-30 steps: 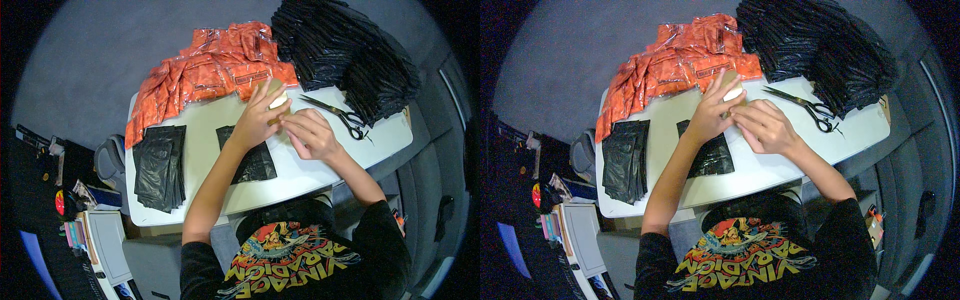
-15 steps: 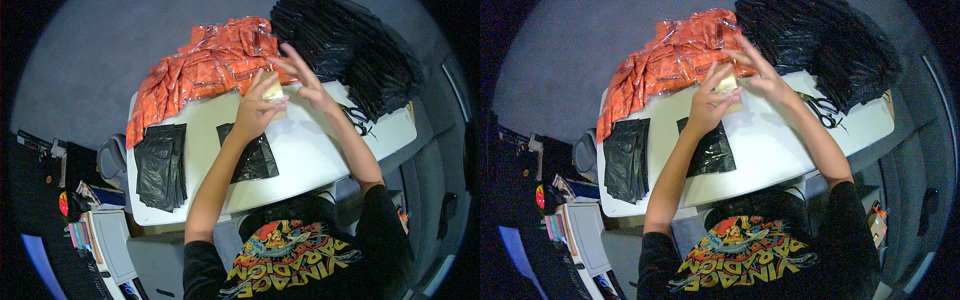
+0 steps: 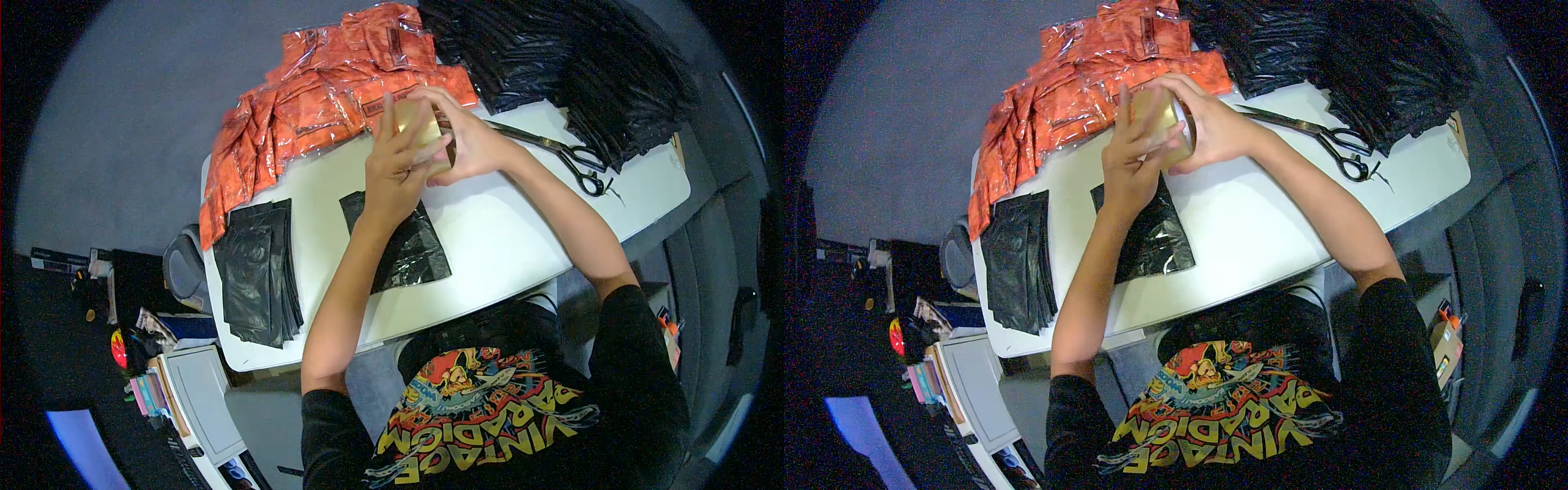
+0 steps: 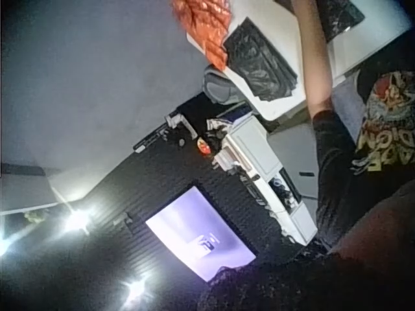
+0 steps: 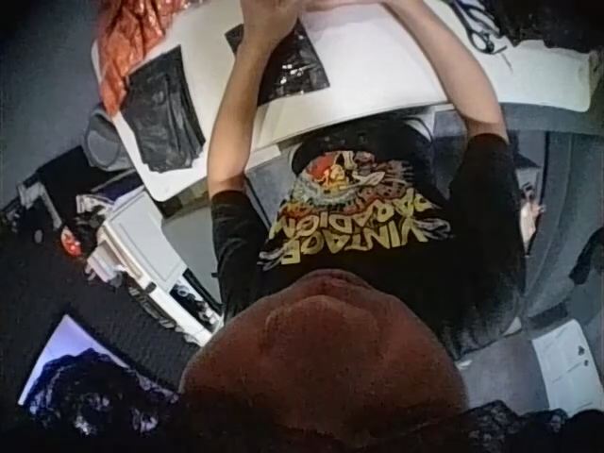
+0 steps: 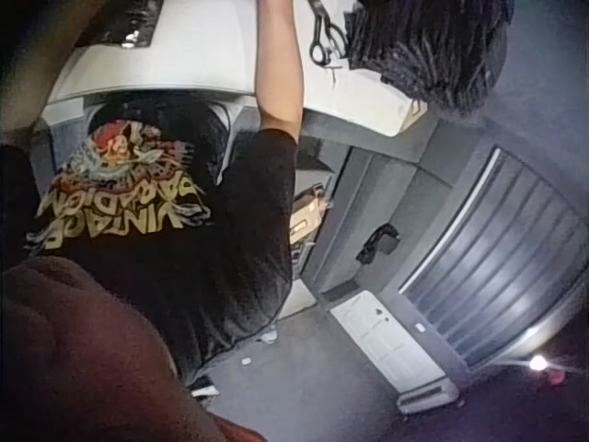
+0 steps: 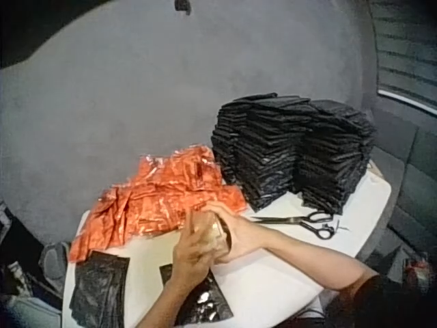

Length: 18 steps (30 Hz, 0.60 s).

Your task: The recorder is putting items into small black plastic bags and sealing them with tape.

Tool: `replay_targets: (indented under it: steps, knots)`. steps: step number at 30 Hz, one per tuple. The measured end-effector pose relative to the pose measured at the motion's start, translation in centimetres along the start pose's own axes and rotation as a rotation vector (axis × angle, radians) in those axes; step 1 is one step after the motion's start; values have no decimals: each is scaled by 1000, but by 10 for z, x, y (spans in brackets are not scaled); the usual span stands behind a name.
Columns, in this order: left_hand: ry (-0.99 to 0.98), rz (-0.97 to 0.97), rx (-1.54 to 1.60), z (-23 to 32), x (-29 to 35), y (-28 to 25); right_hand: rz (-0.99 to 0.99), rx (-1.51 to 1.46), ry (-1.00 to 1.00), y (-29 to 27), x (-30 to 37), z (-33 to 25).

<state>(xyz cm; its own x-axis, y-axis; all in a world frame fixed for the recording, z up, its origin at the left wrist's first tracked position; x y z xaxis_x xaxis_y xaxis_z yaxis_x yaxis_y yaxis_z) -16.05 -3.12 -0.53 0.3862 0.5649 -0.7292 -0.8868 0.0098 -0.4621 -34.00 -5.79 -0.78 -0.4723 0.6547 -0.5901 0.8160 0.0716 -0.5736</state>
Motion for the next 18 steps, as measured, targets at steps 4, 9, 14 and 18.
replay_targets:
  steps: [4, 9, 14, 18]
  knots:
    - [131, -102, -273, 13, 7, -2, -49, -70, -18, 2, 4, -4]
    - [302, -189, -83, 49, 23, 14, -103, -455, 224, 7, 11, 12]
    - [326, -165, -55, 50, 20, 13, -79, -328, 177, 1, 10, 7]
    - [272, -168, -32, 51, 18, 11, -163, -273, 120, -7, 16, 10]
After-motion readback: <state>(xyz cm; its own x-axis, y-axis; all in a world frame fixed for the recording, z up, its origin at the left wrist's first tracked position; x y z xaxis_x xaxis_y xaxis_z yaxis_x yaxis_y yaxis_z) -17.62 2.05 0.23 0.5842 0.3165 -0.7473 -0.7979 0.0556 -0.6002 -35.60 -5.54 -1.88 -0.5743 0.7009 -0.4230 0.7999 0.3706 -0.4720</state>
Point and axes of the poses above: each hand's wrist, its own x-axis away from the middle knuckle, its own y-axis out of the palm, z = x × y, the point moved 3 cm from there along -x, towards the middle knuckle
